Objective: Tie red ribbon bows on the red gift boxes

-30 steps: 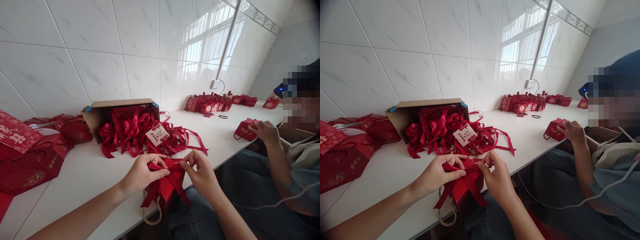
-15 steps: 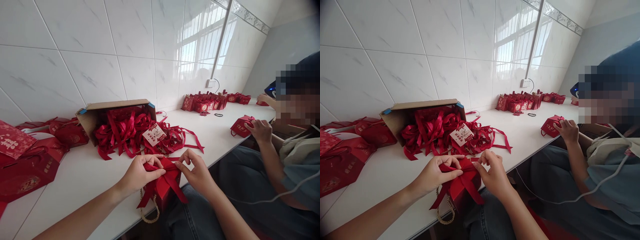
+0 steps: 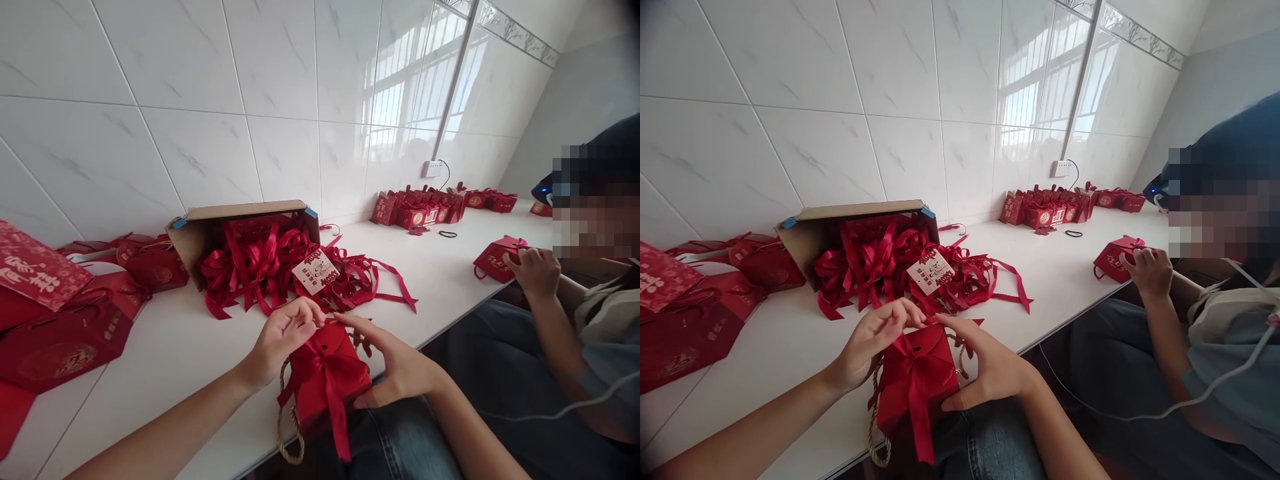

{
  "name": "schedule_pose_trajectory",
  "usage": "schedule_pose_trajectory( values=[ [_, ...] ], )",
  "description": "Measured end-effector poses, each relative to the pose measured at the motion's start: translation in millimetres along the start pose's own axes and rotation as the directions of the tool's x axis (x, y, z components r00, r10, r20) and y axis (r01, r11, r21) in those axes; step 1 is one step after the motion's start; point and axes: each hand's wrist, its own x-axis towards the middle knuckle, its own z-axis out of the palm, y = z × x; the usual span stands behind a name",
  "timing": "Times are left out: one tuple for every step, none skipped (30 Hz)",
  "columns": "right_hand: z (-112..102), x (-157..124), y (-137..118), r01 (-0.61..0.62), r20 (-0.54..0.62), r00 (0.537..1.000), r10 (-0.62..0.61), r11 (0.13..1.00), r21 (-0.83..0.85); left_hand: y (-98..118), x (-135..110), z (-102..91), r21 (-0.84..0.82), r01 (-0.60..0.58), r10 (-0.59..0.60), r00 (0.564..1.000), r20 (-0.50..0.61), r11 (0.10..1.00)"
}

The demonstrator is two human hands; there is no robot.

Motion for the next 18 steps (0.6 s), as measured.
schedule_pose_trajectory(
  values=[
    [-2, -6, -2, -0.025, -0.069, 0.997, 0.026, 1.0, 0.019, -3, 0, 1.1, -0.017, -0.014, 0.013, 0.999, -0.045, 1.0],
    [-6, -12, -2, -0.058, -0.144, 0.987, 0.067, 0.996, 0.062, -7, -1, 2.4, -0.021, -0.025, 0.023, 0.995, -0.1, 0.999],
    [-12, -19, -2, -0.093, -0.233, 0.965, 0.121, 0.988, 0.125, -11, -1, 3.6, -0.008, -0.029, 0.027, 0.988, -0.151, 1.0],
    [-20, -25, 0, -0.12, -0.337, 0.924, 0.178, 0.975, 0.187, -17, -1, 4.6, 0.019, -0.021, 0.024, 0.982, -0.189, 1.0],
    [-31, -29, 3, -0.132, -0.461, 0.858, 0.226, 0.965, 0.228, -22, -2, 5.3, 0.054, -0.002, 0.014, 0.978, -0.21, 0.999],
    [-43, -32, 7, -0.136, -0.599, 0.761, 0.251, 0.963, 0.231, -28, -2, 5.8, 0.092, 0.024, -0.003, 0.976, -0.216, 0.995],
    [-56, -33, 13, -0.148, -0.736, 0.634, 0.237, 0.972, 0.185, -33, -3, 6.0, 0.123, 0.05, -0.023, 0.976, -0.214, 0.991],
    [-68, -32, 20, -0.187, -0.849, 0.492, 0.193, 0.976, 0.113, -38, -4, 6.0, 0.141, 0.074, -0.043, 0.977, -0.208, 0.987],
    [-78, -29, 29, -0.254, -0.912, 0.383, 0.145, 0.966, 0.047, -42, -5, 5.8, 0.152, 0.095, -0.064, 0.979, -0.196, 0.984],
    [-85, -25, 38, -0.35, -0.935, 0.336, 0.117, 0.937, -0.009, -45, -6, 5.6, 0.163, 0.109, -0.079, 0.98, -0.182, 0.98],
    [-89, -19, 47, -0.491, -0.936, 0.332, 0.113, 0.868, -0.069, -48, -8, 5.3, 0.18, 0.119, -0.09, 0.982, -0.165, 0.976],
    [-89, -14, 57, -0.631, -0.913, 0.383, 0.142, 0.762, -0.146, -50, -10, 5.1, 0.202, 0.125, -0.096, 0.985, -0.144, 0.971],
    [-86, -8, 66, -0.736, -0.865, 0.46, 0.199, 0.63, -0.247, -51, -11, 5.1, 0.23, 0.125, -0.098, 0.988, -0.123, 0.965],
    [-81, -4, 74, -0.767, -0.821, 0.515, 0.244, 0.559, -0.315, -52, -12, 5.4, 0.261, 0.123, -0.099, 0.99, -0.102, 0.957],
    [-73, 0, 80, -0.771, -0.778, 0.561, 0.282, 0.521, -0.367, -51, -12, 6.0, 0.296, 0.117, -0.096, 0.992, -0.085, 0.948],
    [-66, 3, 85, -0.764, -0.737, 0.598, 0.314, 0.501, -0.407, -50, -12, 7.0, 0.335, 0.106, -0.086, 0.994, -0.074, 0.936],
    [-59, 4, 89, -0.757, -0.711, 0.62, 0.333, 0.492, -0.43, -46, -10, 8.5, 0.381, 0.085, -0.063, 0.996, -0.07, 0.921],
    [-54, 5, 91, -0.754, -0.689, 0.634, 0.352, 0.477, -0.451, -39, -9, 10.3, 0.436, 0.055, -0.029, 0.997, -0.067, 0.898]
  ],
)
